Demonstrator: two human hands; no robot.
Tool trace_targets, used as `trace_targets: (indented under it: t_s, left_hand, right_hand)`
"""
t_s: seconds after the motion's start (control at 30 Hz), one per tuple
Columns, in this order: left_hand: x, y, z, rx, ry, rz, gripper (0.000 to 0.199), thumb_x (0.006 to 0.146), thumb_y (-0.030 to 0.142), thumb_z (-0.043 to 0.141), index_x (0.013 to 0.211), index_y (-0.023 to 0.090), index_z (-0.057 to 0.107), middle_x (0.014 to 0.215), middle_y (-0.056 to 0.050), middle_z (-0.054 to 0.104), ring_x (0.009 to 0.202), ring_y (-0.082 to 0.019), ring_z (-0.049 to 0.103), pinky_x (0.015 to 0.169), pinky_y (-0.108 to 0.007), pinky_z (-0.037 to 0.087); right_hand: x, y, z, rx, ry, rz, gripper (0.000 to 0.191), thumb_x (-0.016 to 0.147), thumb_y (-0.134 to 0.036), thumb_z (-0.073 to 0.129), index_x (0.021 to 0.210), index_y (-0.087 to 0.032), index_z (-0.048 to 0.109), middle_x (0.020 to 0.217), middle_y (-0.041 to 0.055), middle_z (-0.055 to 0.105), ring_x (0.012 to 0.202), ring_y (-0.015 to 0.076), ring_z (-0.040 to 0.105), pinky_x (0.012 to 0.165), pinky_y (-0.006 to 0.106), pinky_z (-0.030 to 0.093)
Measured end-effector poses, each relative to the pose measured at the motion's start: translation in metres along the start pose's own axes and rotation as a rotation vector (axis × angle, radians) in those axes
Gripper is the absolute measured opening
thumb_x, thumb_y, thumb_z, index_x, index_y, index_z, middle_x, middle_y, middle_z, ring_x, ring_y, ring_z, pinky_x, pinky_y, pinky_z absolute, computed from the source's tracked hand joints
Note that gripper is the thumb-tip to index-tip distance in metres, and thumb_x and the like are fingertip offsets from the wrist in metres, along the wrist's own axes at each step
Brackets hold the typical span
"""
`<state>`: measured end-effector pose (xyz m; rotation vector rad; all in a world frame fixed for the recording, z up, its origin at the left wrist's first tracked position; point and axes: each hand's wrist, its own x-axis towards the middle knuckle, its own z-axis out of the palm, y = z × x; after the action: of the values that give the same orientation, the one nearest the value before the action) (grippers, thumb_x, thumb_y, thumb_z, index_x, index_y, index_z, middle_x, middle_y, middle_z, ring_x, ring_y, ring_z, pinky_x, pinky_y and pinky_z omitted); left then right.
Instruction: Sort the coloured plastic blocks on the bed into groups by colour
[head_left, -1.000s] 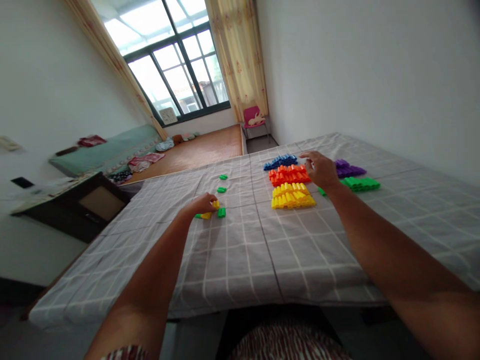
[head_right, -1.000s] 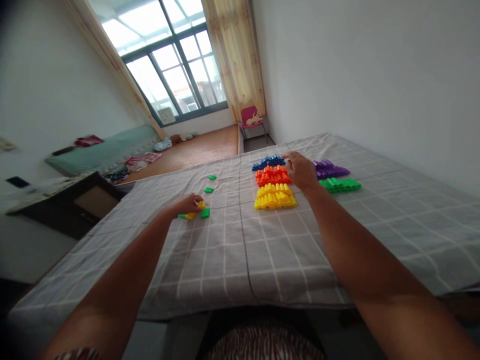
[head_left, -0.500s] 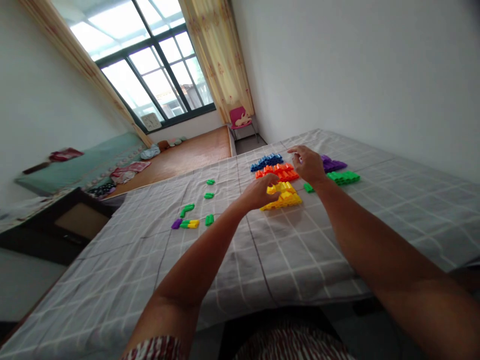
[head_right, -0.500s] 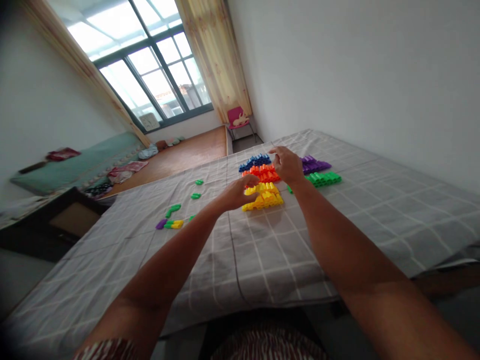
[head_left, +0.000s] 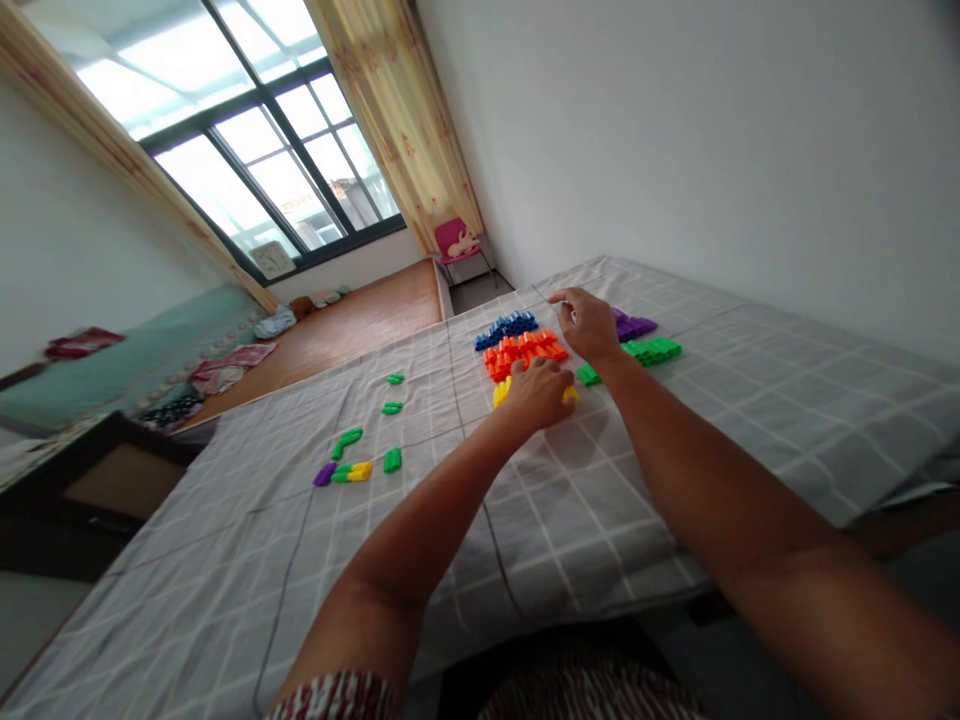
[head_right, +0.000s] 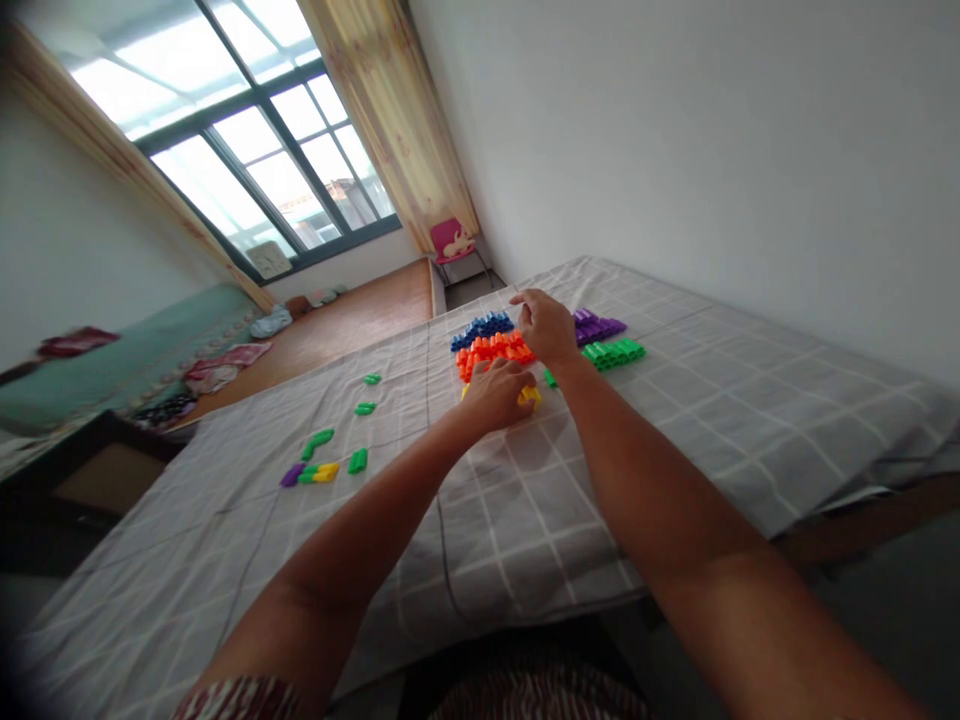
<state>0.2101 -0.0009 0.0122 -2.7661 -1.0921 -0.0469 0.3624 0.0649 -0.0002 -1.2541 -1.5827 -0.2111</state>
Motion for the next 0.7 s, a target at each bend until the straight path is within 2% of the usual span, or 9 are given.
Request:
trace_targets:
  t_s: [0.13,0.5,0.6,0.7]
  left_hand:
    - [0.001,0.0,0.002,0.023,0.003,-0.033,0.031,0.086,0.038,0.054,0.111,0.024,0.065,0.114,-0.009,0.061,0.109,-0.027,0.051,0.094,-0.048,0.039]
    - [0.001,-0.004,0.01,-0.029,0.001,0.018,0.038,0.085,0.043,0.056,0.118,0.026,0.063,0.124,-0.008,0.059,0.116,-0.029,0.048,0.095,-0.051,0.041]
    - [-0.004,-0.006,0.003,-0.069,0.033,0.021,0.041,0.084,0.045,0.057,0.121,0.027,0.061,0.128,-0.007,0.058,0.119,-0.028,0.047,0.098,-0.05,0.04]
    - [-0.025,-0.023,-0.012,-0.137,0.11,-0.017,0.039,0.087,0.046,0.054,0.121,0.028,0.062,0.13,-0.005,0.058,0.122,-0.026,0.048,0.1,-0.046,0.04]
  right_hand:
    - [0.0,-0.003,-0.002,-0.01,-0.02,0.003,0.031,0.084,-0.009,0.04,0.101,-0.017,0.064,0.1,0.0087,0.069,0.088,0.0213,0.062,0.083,0.032,0.045]
    - [-0.002,-0.004,-0.002,-0.025,-0.076,0.064,0.031,0.083,-0.013,0.042,0.099,-0.016,0.068,0.089,0.0078,0.071,0.076,0.0204,0.061,0.073,0.03,0.044]
    - [-0.003,-0.002,0.0,-0.023,-0.083,0.064,0.031,0.082,-0.013,0.043,0.099,-0.016,0.069,0.09,0.0077,0.071,0.076,0.0203,0.062,0.072,0.03,0.044]
    - [-0.003,0.001,0.002,-0.028,-0.085,0.054,0.032,0.082,-0.013,0.042,0.1,-0.017,0.069,0.092,0.0076,0.072,0.077,0.0204,0.062,0.073,0.031,0.045]
